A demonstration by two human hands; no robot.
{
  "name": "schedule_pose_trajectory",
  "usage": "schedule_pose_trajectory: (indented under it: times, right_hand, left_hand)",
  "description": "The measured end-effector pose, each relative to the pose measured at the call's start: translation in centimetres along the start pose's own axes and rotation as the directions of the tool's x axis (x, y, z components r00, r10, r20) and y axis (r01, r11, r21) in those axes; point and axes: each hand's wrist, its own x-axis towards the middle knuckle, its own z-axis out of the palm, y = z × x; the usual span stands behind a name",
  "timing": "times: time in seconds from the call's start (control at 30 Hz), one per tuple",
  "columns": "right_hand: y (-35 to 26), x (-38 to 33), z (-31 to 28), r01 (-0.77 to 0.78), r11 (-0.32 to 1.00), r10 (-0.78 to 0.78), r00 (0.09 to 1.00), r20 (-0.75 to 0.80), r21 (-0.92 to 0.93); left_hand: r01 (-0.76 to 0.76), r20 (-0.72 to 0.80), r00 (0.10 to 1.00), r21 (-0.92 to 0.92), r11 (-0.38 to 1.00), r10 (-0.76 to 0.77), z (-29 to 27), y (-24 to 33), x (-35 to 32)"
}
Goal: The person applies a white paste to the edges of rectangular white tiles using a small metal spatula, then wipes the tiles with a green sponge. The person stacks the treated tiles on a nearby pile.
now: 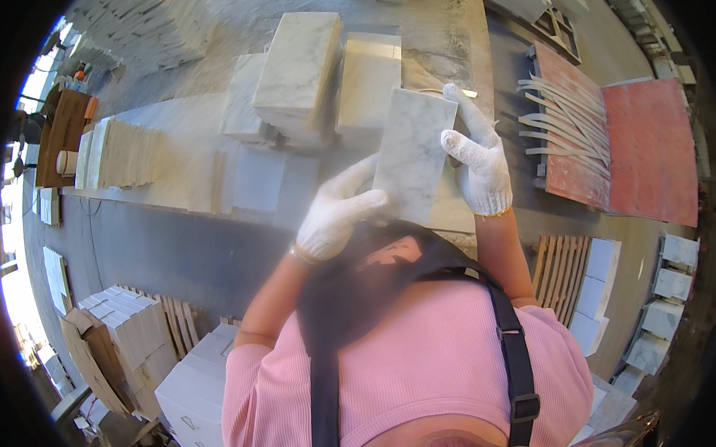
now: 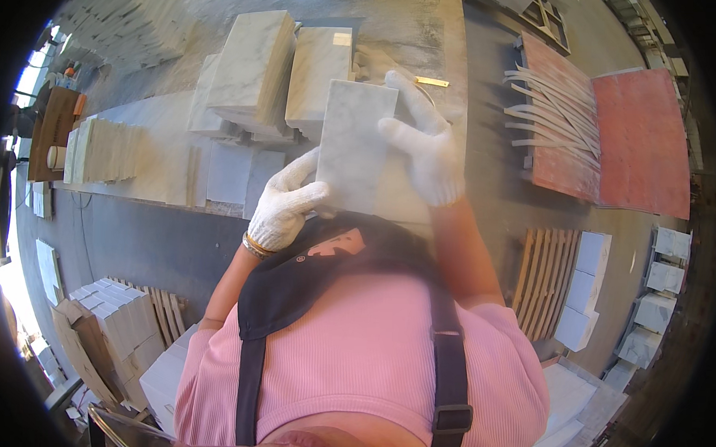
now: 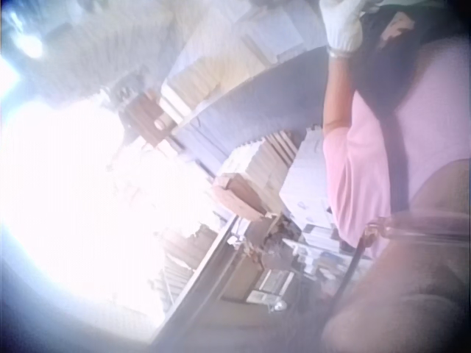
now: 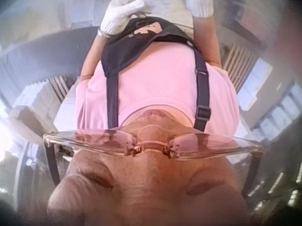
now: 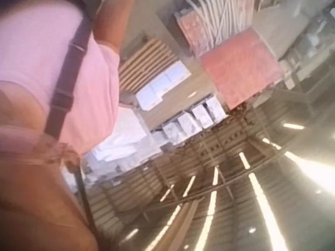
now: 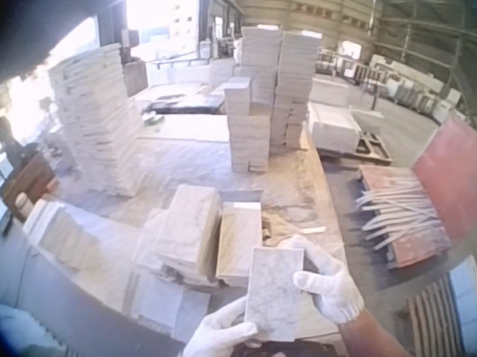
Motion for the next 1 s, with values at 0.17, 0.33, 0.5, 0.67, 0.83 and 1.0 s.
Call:
schedule_pose_trajectory:
  times: [0.17,0.33,0.5,0.67,0.83,1.0]
  right_hand:
    - [0.7,-0.5,0.5,0.098,0.969,-0.063,0.986,0.156,-0.229]
    - [0.6,0.0,-1.0,-0.022,1.0,0.023,0.99,0.136,-0.008]
    - [0.1,1.3,-2.7,0.038,0.999,-0.035,0.996,0.085,-0.034]
    - [0.3,2.0,-2.8,0.038,0.999,-0.038,0.995,0.097,-0.003]
    - [0.6,2.2,-2.6,0.021,0.999,-0.016,0.992,0.123,-0.044]
    - [0.2,2.7,-1.7,0.006,0.998,0.001,0.994,0.111,-0.061]
  left_hand:
    - [0.004,-0.078,0.997,0.027,1.0,-0.002,-1.9,0.0,-1.6]
    - [-0.105,-0.213,0.969,0.105,0.989,0.125,-5.4,-0.8,-4.5]
    - [0.151,-0.38,0.925,0.296,0.943,-0.029,-9.8,-0.1,-9.0]
    - [0.209,-0.473,0.881,0.329,0.921,-0.031,-13.2,-2.4,-10.0]
    - [0.202,-0.426,0.904,0.347,0.916,-0.038,-16.0,-5.1,-8.7]
    - [0.178,-0.459,0.889,0.338,0.924,-0.004,-16.1,-6.0,-6.9]
